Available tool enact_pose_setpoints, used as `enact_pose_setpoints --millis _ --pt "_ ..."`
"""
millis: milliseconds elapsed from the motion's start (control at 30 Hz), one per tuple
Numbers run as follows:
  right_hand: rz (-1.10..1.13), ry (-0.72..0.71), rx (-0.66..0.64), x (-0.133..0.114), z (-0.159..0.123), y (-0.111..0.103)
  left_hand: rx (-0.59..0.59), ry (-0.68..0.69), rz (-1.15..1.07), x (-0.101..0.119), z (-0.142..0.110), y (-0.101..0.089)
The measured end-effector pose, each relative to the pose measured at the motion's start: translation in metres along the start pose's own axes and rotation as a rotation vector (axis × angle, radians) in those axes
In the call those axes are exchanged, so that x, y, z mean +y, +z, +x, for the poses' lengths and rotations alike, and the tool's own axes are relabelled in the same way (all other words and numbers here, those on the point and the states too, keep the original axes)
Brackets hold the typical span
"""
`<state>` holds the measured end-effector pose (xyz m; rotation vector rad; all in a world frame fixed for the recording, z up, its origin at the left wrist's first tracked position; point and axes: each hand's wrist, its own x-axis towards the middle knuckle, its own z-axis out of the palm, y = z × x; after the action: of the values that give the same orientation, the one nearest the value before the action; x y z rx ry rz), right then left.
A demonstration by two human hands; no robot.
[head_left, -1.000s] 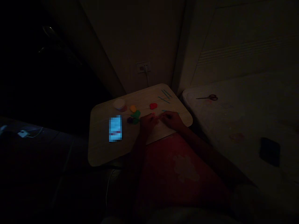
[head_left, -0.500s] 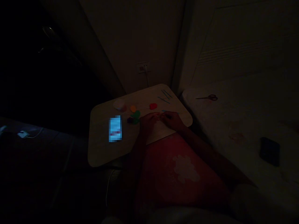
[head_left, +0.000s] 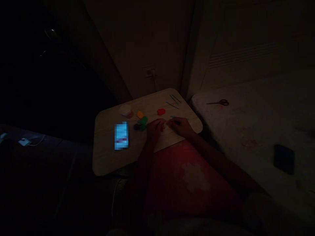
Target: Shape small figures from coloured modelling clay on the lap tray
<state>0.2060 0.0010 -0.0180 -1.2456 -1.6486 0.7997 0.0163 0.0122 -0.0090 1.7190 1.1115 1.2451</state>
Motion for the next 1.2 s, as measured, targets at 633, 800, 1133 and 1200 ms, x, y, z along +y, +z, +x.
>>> enact_pose_setpoints --millis 633,800,1133,1200 --pt "0.023 -0.016 -0.013 0.002 0.000 0.000 0.024 -0.022 -0.054 -0.009 0.001 0.005" --pt "0.009 -0.021 -0.014 0.001 0.001 -0.001 0.075 -0.073 -0.018 -0.003 -0.002 0.006" --pt "-0.001 -0.016 -0.016 0.000 0.000 -0.001 0.019 0.074 -0.022 -0.003 0.004 0.002" --pt "0.004 -0.016 -0.014 0.000 0.000 -0.001 0.047 0.110 -0.005 -0.006 0.006 0.003"
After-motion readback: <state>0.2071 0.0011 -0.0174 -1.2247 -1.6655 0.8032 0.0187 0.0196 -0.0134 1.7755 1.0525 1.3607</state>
